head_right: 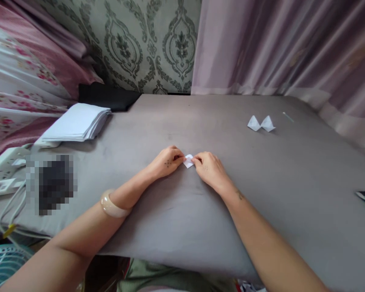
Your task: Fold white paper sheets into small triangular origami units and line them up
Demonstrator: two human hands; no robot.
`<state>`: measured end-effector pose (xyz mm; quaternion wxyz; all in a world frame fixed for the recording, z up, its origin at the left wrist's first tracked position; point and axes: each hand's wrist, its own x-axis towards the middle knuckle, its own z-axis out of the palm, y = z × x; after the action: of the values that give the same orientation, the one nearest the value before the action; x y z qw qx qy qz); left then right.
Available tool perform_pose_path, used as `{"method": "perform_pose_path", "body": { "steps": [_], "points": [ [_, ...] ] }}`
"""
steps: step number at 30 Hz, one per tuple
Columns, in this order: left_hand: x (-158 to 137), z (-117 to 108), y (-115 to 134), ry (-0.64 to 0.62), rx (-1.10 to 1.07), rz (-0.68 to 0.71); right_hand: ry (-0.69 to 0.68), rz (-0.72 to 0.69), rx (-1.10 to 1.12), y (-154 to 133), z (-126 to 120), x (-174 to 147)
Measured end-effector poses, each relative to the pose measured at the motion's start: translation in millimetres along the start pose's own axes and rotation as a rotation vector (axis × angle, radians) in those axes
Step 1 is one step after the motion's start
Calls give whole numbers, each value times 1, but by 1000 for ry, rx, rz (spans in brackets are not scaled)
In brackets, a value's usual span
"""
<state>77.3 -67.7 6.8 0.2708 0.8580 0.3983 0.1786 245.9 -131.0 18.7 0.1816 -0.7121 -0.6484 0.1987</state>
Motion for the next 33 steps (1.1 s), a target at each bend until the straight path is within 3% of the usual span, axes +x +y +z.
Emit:
{"method": "perform_pose_path", "body": {
  "steps": [11, 21, 27, 33],
  "points": [
    [6, -3, 5, -21, -44, -115, -211, 201, 59, -8, -12, 24],
    [14, -8, 3, -130, -112, -162, -451, 380, 495, -9, -37, 31],
    [15, -8, 1, -135, -128, -149, -358, 354, 429, -14, -32, 25],
    [18, -7, 5, -169, -83, -186, -340, 321, 85, -22, -24, 28]
  ]
}}
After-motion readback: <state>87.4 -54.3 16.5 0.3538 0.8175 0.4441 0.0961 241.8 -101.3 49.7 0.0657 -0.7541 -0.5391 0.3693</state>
